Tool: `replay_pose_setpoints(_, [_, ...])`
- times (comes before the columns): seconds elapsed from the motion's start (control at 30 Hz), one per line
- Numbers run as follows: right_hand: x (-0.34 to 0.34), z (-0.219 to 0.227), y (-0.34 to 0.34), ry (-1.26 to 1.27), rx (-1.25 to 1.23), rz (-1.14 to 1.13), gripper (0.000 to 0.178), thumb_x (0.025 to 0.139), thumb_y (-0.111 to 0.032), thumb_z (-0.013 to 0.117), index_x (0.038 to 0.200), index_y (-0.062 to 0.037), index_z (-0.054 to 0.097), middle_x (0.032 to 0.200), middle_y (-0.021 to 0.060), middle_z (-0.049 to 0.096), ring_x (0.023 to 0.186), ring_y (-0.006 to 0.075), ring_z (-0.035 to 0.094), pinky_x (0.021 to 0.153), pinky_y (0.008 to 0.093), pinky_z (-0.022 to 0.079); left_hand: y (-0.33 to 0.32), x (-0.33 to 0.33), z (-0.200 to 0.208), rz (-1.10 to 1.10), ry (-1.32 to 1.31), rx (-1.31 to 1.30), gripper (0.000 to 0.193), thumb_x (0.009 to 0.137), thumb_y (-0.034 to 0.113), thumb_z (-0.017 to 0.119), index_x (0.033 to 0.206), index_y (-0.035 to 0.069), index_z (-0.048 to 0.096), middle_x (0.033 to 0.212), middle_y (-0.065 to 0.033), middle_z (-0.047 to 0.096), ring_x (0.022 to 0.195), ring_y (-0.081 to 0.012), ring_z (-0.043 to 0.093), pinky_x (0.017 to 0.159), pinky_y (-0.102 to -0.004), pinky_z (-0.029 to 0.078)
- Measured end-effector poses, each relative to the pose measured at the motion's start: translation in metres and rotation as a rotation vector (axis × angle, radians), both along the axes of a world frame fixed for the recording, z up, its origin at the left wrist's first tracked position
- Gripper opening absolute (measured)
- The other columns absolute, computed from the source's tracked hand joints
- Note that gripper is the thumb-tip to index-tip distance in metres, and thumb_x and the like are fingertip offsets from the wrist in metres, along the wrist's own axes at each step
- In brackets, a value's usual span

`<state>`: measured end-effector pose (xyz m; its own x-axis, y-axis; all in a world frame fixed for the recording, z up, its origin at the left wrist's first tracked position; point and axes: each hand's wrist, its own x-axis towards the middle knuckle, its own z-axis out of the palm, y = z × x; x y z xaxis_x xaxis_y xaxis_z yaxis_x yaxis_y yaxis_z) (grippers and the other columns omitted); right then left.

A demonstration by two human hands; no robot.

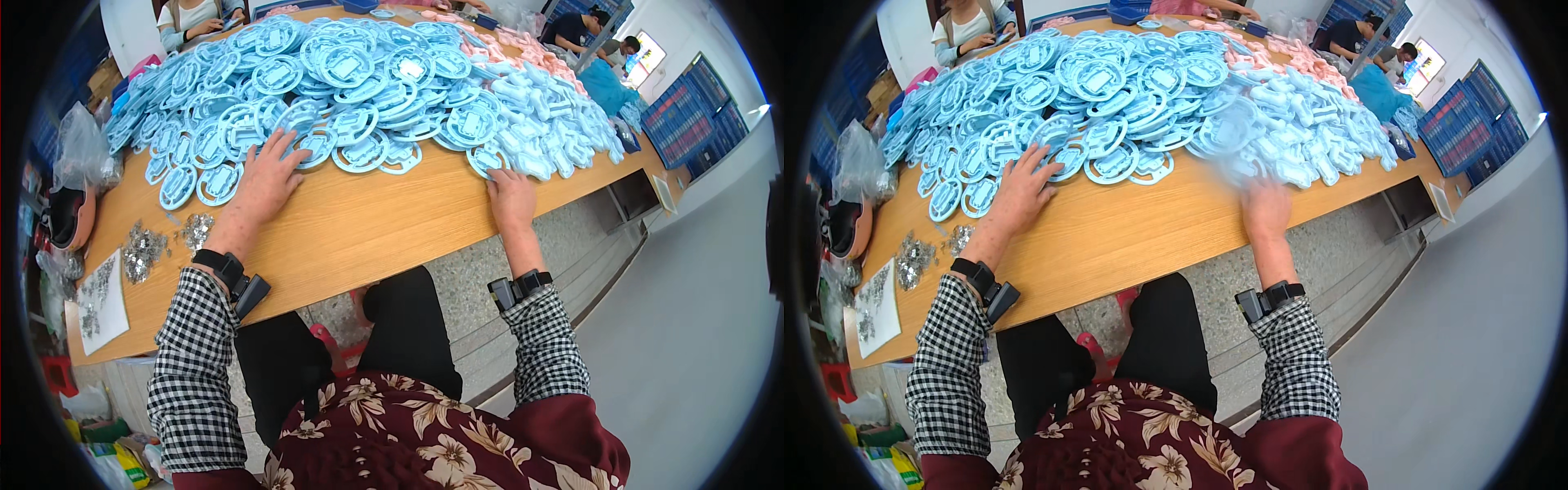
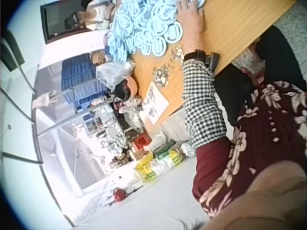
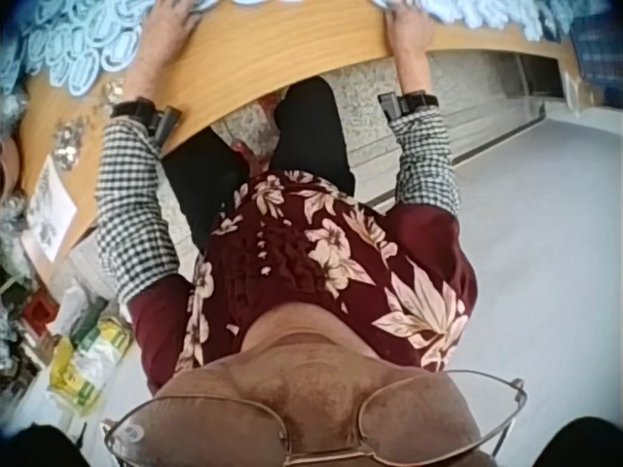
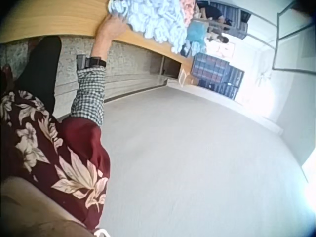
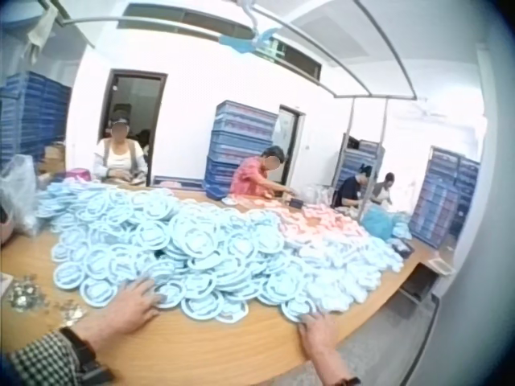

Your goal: Assembling small metal clips onto circular blue plastic components at a workshop desk.

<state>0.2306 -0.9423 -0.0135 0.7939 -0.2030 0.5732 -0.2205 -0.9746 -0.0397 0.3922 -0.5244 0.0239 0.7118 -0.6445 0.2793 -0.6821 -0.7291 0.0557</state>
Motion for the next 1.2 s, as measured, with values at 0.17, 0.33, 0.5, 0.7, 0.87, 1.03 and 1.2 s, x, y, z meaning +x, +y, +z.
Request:
replay_pose_setpoints(0.17, [-0.013, 0.014, 0.033, -0.062, 0.165, 0.026, 0.018, 0.088, -0.02, 0.067, 0.105, -0.015, 0.073, 0.1, 0.0096, 0.071, 0.093, 0.0324, 0.066, 0.076, 0.0438, 0.053, 0.012, -0.011, 0.004, -0.019, -0.022, 0.043, 0.05, 0.086, 0.016, 0.072, 0.134, 0.018, 0.056, 0.153, -0.0117, 0.042, 0.148, -0.0322, 0.03, 0.115, -0.0608, 0.029])
replay_pose_setpoints(0.33, [-0.015, 0.054, 0.067, -0.143, 0.449, 0.07, 0.021, 0.092, -0.023, 0.067, 0.104, -0.0072, 0.073, 0.088, 0.0132, 0.073, 0.077, 0.0269, 0.071, 0.071, 0.0372, 0.054, 0.015, -0.024, 0.01, -0.083, 0.032, -0.025, 0.054, 0.084, 0.014, 0.074, 0.135, 0.014, 0.056, 0.148, -0.0141, 0.047, 0.146, -0.0323, 0.033, 0.116, -0.058, 0.03])
replay_pose_setpoints(0.5, [0.034, 0.078, 0.1, -0.015, 0.849, 0.333, 0.031, 0.094, -0.027, 0.067, 0.103, 0.0025, 0.071, 0.082, 0.0072, 0.071, 0.074, 0.0128, 0.065, 0.069, 0.0319, 0.052, 0.015, -0.035, 0.011, -0.136, 0.104, -0.072, 0.056, 0.083, 0.014, 0.074, 0.136, 0.009, 0.055, 0.146, -0.0162, 0.049, 0.144, -0.0338, 0.037, 0.115, -0.0487, 0.035])
replay_pose_setpoints(0.7, [0.163, 0.122, 0.171, 0.061, 1.091, 0.561, 0.04, 0.098, -0.033, 0.063, 0.12, -0.0007, 0.065, 0.104, 0.0056, 0.07, 0.085, 0.0133, 0.066, 0.065, 0.0267, 0.05, 0.033, -0.038, -0.002, -0.065, 0.034, -0.127, 0.051, 0.083, 0.013, 0.07, 0.131, 0.005, 0.057, 0.144, -0.0171, 0.048, 0.139, -0.0363, 0.041, 0.112, -0.0481, 0.037])
replay_pose_setpoints(0.87, [0.124, 0.117, 0.214, 0.194, 0.932, 0.628, 0.038, 0.097, -0.031, 0.062, 0.118, -0.0001, 0.068, 0.089, 0.0048, 0.071, 0.072, 0.0102, 0.063, 0.065, 0.0264, 0.05, 0.063, -0.093, 0.023, -0.097, 0.169, -0.217, 0.036, 0.084, 0.015, 0.069, 0.117, 0.003, 0.064, 0.119, -0.0156, 0.059, 0.111, -0.0349, 0.059, 0.096, -0.0439, 0.049])
replay_pose_setpoints(1.03, [0.059, 0.061, 0.238, 0.374, 0.754, 0.542, 0.026, 0.096, -0.027, 0.064, 0.103, -0.0033, 0.073, 0.076, 0.0111, 0.07, 0.066, 0.0183, 0.067, 0.065, 0.0322, 0.051, 0.098, -0.155, 0.015, -0.128, 0.285, -0.449, 0.026, 0.088, 0.016, 0.068, 0.111, 0.005, 0.067, 0.096, -0.0123, 0.066, 0.094, -0.0305, 0.065, 0.081, -0.0413, 0.053])
replay_pose_setpoints(1.2, [0.028, 0.038, 0.284, 0.486, 0.712, 0.687, 0.022, 0.095, -0.024, 0.064, 0.099, -0.0034, 0.073, 0.081, 0.018, 0.07, 0.072, 0.0318, 0.069, 0.067, 0.0371, 0.053, 0.121, -0.187, -0.015, 0.12, 0.472, -0.793, 0.013, 0.087, 0.016, 0.073, 0.099, 0.008, 0.071, 0.071, -0.0061, 0.063, 0.059, -0.0184, 0.061, 0.056, -0.0323, 0.049])
